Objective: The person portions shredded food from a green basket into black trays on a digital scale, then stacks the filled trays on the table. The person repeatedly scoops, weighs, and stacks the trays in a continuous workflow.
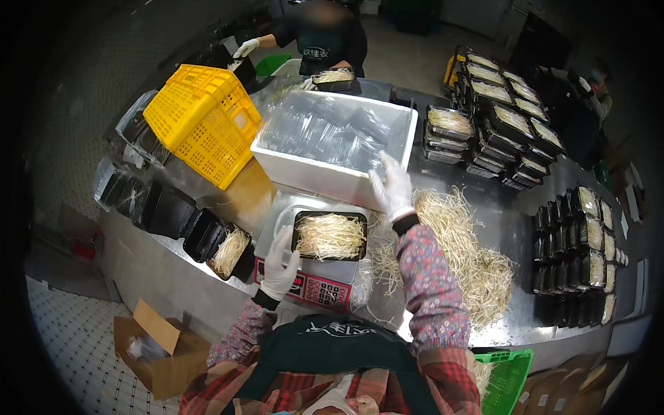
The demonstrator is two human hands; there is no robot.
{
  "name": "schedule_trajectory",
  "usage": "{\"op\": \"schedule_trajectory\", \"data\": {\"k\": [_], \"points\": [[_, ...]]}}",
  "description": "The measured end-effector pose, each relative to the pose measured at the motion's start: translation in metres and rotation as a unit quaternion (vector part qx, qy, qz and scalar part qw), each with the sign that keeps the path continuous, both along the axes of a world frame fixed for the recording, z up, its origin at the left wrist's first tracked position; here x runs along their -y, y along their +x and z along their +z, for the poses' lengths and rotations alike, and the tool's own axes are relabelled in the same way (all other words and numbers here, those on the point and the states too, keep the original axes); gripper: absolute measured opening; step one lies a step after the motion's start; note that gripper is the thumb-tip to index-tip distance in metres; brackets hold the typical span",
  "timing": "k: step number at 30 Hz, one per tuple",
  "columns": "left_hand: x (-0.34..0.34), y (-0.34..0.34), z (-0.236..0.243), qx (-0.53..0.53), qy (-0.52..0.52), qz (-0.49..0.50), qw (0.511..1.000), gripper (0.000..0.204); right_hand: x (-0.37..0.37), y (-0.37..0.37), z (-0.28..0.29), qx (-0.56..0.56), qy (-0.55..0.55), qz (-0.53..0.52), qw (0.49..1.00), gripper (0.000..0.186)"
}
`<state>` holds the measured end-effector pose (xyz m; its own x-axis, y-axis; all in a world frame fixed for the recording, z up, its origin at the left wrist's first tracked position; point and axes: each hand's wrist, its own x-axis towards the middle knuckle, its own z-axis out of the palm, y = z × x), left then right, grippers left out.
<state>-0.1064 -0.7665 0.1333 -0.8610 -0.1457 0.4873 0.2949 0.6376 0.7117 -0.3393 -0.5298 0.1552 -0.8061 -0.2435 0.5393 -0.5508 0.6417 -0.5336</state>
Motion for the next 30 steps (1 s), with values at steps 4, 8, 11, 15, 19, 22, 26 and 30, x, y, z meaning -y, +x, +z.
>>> {"op": "schedule_trajectory", "data": {"k": [4, 8, 11, 15, 19, 22, 26, 30], "points": [[0.004, 0.012, 0.010, 0.020, -0.161, -0.051, 0.985, 0.034, 0.013, -0.071, -0.001, 0.042, 0.252, -0.084, 0.963, 0.076], [-0.015, 0.001, 0.006, 0.039, -0.233, -0.079, 0.968, 0.025, 0.024, -0.106, -0.003, 0.083, 0.476, -0.104, 0.870, 0.077], [-0.022, -0.012, -0.001, 0.038, -0.249, -0.091, 0.963, 0.022, 0.003, -0.138, -0.007, 0.126, 0.443, -0.115, 0.880, 0.040], [-0.019, -0.011, -0.002, 0.033, -0.169, -0.095, 0.980, 0.021, -0.018, -0.139, 0.031, 0.187, 0.223, -0.059, 0.955, 0.024], [-0.017, -0.012, -0.002, 0.049, -0.143, -0.136, 0.979, 0.023, -0.035, -0.128, 0.049, 0.202, 0.130, -0.060, 0.969, 0.023], [-0.019, -0.013, -0.004, 0.056, -0.116, -0.151, 0.980, 0.025, -0.062, -0.128, 0.050, 0.273, -0.064, -0.047, 0.959, 0.020], [0.009, 0.004, 0.031, 0.113, 0.102, -0.082, 0.985, 0.024, -0.075, -0.076, 0.101, 0.140, -0.234, 0.034, 0.962, 0.014], [0.041, -0.007, 0.074, 0.114, 0.457, -0.146, 0.870, 0.081, -0.028, 0.023, 0.136, -0.054, -0.241, 0.152, 0.957, 0.013]]}}
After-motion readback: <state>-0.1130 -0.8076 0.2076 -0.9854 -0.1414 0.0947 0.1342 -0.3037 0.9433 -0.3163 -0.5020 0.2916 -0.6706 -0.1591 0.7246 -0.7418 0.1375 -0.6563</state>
